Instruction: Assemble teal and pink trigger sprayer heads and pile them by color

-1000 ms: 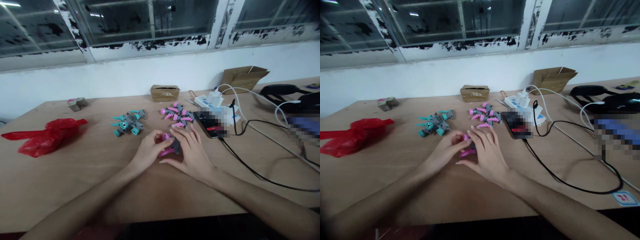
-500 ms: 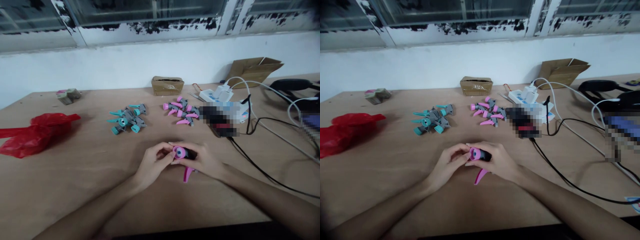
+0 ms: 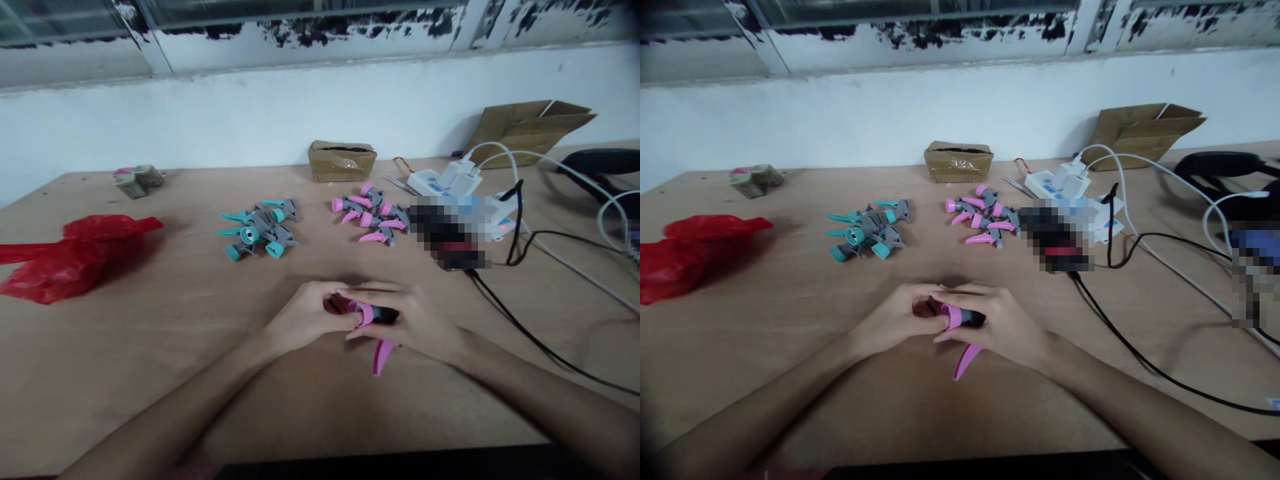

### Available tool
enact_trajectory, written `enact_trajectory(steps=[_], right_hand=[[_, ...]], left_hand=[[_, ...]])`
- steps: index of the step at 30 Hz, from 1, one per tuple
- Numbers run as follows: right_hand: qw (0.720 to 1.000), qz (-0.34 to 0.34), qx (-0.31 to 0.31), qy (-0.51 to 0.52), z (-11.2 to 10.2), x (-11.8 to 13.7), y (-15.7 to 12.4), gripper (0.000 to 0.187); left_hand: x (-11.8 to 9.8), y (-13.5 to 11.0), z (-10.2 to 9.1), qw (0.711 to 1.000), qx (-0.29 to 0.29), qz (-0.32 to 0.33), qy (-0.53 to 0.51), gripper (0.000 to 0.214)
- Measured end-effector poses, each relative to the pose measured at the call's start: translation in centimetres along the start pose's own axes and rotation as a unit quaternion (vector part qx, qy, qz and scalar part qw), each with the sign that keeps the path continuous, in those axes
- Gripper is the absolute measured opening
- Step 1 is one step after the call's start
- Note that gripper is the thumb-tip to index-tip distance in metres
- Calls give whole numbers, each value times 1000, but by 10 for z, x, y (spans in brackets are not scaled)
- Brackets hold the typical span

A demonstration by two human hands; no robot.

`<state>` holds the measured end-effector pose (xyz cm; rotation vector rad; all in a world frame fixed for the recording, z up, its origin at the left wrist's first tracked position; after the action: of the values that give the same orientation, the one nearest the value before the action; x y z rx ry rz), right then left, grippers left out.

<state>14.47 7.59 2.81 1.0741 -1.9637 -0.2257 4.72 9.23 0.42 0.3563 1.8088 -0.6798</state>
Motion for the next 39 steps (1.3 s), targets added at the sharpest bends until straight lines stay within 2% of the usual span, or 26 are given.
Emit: enact_trajectory(steps=[8,12,17,21,26,32,36,39], right_hand=[[1000,-22,1,-20,1,4,0,45],[999,-25,15,-36,2,5,-2,44],[999,-23,15,-44,2,3,-3,42],[998,-21,22,-50,4,1,-4,42],[996,-22,15,-90,3,2,-4,42],[989,-29,24,-142,6,4,-5,40],[982,-31,24,-186,6,7,-5,37],[976,-13,-2,-217,1,9,-5,36]], left_hand=[[-3,-4,-1,995,-58,-3,82,8],[-8,-8,-3,984,-111,3,141,15],[-12,-11,-3,977,-132,4,168,19],[-10,-12,-1,977,-130,-7,171,17],[-8,-13,-3,978,-155,-4,140,14],[-4,-13,-1,982,-143,-17,120,10],[-3,-16,-2,974,-185,-18,128,12],[-3,-19,-8,962,-239,-21,128,17]])
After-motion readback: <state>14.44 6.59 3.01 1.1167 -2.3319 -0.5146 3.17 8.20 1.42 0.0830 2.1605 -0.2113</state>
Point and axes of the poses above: each hand's wrist, its own y-axis towards the middle knuckle, its own z-axis out of the palm, x = y × z, the point moved 8 cm from there along y, towards the middle knuckle, and after that the axes turned 10 degrees about -z, right-handed, at the moved point
